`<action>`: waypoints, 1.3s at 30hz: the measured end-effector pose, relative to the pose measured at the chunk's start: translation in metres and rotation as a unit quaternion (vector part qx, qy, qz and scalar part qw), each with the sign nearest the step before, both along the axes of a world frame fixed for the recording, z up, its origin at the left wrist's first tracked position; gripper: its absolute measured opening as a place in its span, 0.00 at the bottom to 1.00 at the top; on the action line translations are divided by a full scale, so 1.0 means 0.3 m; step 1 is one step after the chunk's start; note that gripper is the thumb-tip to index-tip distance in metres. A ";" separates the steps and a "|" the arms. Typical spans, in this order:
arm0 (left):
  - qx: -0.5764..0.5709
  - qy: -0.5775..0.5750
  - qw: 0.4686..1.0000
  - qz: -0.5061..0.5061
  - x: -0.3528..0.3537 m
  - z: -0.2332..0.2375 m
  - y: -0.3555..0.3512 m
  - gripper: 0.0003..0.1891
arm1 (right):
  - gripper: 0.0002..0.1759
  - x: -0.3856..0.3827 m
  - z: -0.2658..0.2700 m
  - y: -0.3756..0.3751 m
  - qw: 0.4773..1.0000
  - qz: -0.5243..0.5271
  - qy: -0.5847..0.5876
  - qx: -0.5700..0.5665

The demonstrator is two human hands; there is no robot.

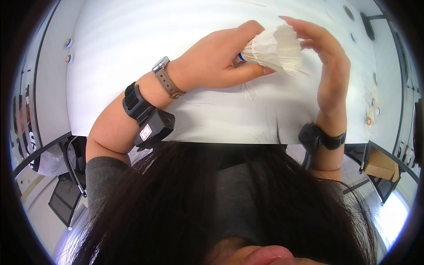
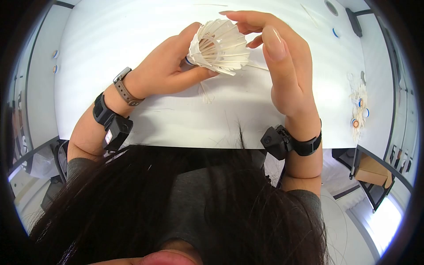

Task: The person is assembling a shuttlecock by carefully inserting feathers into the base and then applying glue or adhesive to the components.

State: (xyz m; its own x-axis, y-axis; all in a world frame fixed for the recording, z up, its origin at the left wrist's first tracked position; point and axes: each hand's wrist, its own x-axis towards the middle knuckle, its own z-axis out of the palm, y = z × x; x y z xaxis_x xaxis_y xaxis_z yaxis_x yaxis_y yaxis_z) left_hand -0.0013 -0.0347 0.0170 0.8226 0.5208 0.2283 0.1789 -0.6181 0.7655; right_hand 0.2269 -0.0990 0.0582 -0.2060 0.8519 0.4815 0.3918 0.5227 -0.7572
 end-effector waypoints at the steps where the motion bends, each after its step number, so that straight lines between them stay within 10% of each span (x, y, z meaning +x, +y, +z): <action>1: -0.003 -0.001 1.000 -0.002 -0.001 0.000 0.002 0.28 | 0.34 0.000 0.001 -0.004 1.000 0.003 -0.011 -0.003; 19: 0.107 -0.143 0.984 0.027 0.026 -0.039 0.022 0.21 | 0.42 -0.013 -0.011 -0.005 0.993 -0.058 0.003 -0.103; 39: 0.008 -0.101 0.993 0.065 0.030 -0.019 0.012 0.16 | 0.44 -0.016 -0.059 0.024 0.981 0.121 0.104 -0.112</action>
State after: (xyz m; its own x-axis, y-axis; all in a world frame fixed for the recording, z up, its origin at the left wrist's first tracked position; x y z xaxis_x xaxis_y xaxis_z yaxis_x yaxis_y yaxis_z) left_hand 0.0078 -0.0310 0.0113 0.6853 0.6143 0.3912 0.1009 -0.6120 0.7844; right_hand 0.2220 -0.0917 0.0406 -0.3322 0.8798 0.3400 0.1024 0.3920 -0.9143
